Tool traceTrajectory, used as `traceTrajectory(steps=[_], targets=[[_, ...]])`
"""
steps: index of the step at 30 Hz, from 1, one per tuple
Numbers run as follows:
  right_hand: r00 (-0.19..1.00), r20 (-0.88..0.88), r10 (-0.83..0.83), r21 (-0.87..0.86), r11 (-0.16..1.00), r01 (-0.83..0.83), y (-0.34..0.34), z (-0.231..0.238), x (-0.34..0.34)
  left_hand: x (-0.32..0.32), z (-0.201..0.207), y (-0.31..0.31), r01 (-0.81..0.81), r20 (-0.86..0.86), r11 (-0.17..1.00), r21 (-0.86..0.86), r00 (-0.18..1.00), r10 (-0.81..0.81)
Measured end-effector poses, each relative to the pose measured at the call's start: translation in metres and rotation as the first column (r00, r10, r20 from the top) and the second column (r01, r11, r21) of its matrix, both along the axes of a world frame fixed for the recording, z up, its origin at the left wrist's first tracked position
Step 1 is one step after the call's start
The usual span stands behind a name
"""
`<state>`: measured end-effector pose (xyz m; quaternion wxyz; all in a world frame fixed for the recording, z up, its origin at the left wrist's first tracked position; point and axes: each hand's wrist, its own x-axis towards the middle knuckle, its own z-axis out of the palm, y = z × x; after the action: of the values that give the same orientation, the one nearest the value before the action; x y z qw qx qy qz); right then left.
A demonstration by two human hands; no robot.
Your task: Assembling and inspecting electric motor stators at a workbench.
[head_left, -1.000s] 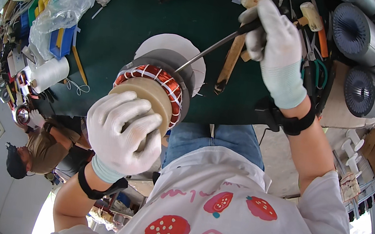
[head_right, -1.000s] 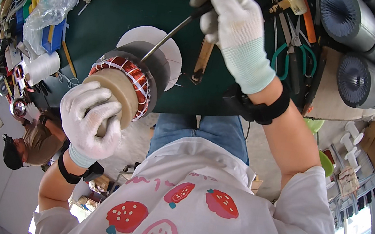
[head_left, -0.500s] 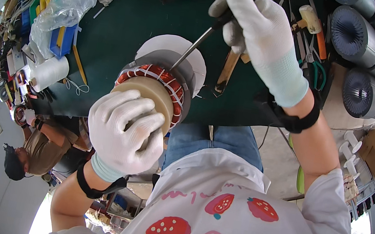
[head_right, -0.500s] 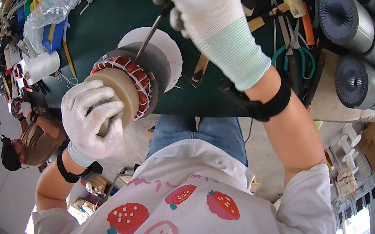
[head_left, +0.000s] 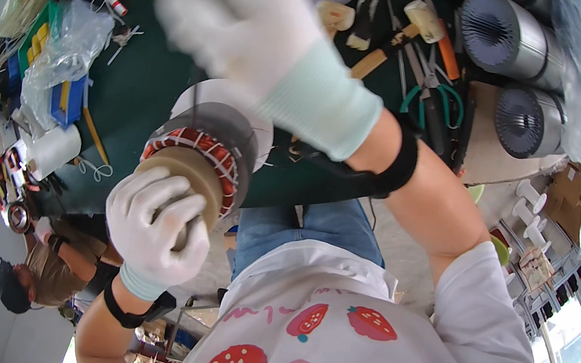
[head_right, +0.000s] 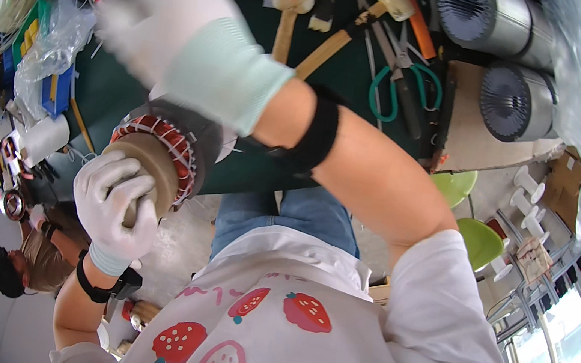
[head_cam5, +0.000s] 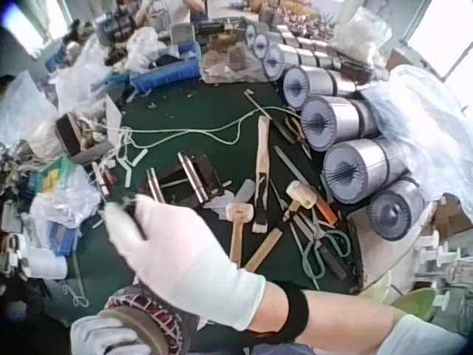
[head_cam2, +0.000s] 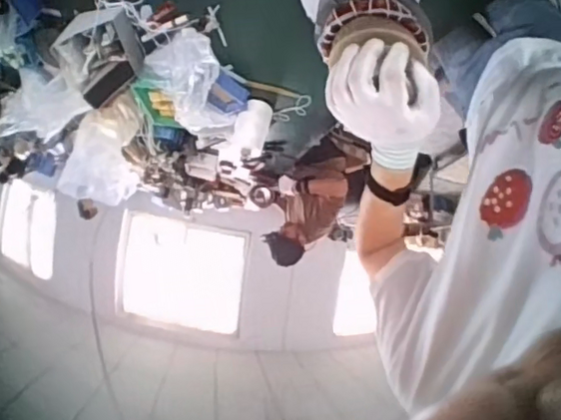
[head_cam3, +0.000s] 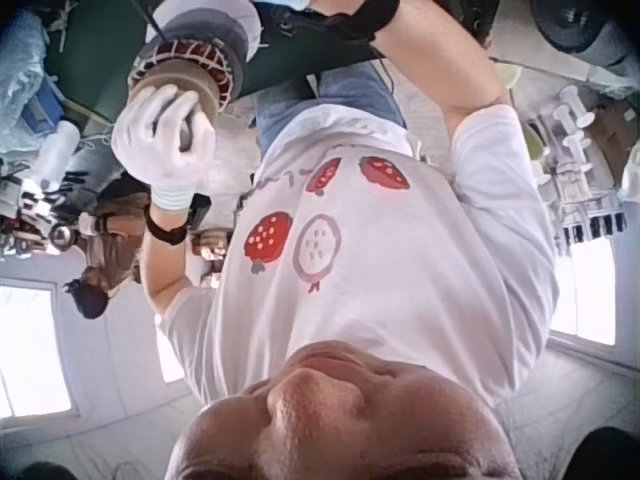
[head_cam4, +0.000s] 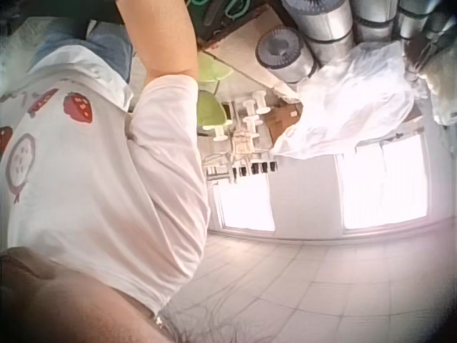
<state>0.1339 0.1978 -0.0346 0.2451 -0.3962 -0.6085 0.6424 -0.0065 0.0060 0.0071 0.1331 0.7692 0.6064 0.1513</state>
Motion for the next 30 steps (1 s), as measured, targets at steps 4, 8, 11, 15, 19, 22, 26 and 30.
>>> traceTrajectory(steps=[4, 8, 11, 15, 19, 22, 26, 30], targets=[[1.0, 0.016, 0.022, 0.384, 0.923, -0.026, -0.007, 0.013, -0.003, 0.003, 0.001, 0.003, 0.012, -0.009, 1.0, 0.021, 1.0, -0.012], [0.926, -0.083, -0.369, -0.108, 0.927, 0.36, 0.019, -0.017, 0.073, 0.001, 0.002, -0.001, -0.012, -0.025, 1.0, 0.014, 1.0, 0.012], [0.644, -0.301, -0.704, -0.512, 0.688, 0.514, 0.021, -0.066, 0.152, 0.002, 0.004, 0.0, -0.002, -0.008, 1.0, 0.022, 1.0, 0.003], [0.598, -0.11, -0.794, -0.748, 0.462, 0.477, -0.028, -0.097, 0.181, 0.001, 0.003, 0.003, 0.002, 0.01, 1.0, 0.012, 1.0, -0.002], [0.903, 0.16, -0.4, -0.736, 0.561, 0.379, -0.093, -0.103, 0.157, 0.002, 0.004, 0.001, -0.003, 0.004, 1.0, 0.024, 1.0, 0.003], [0.895, 0.145, -0.423, -0.398, 0.803, 0.444, -0.083, -0.112, 0.135, 0.003, 0.003, 0.0, -0.007, -0.007, 1.0, 0.028, 1.0, 0.007], [0.831, 0.13, -0.542, 0.046, 0.84, 0.541, -0.036, -0.109, 0.128, 0.004, 0.006, 0.001, -0.02, -0.019, 1.0, 0.015, 1.0, 0.02], [0.569, 0.541, -0.619, 0.657, 0.734, 0.174, 0.01, -0.133, 0.17, 0.006, 0.005, 0.002, -0.023, -0.011, 1.0, 0.02, 1.0, 0.023]])
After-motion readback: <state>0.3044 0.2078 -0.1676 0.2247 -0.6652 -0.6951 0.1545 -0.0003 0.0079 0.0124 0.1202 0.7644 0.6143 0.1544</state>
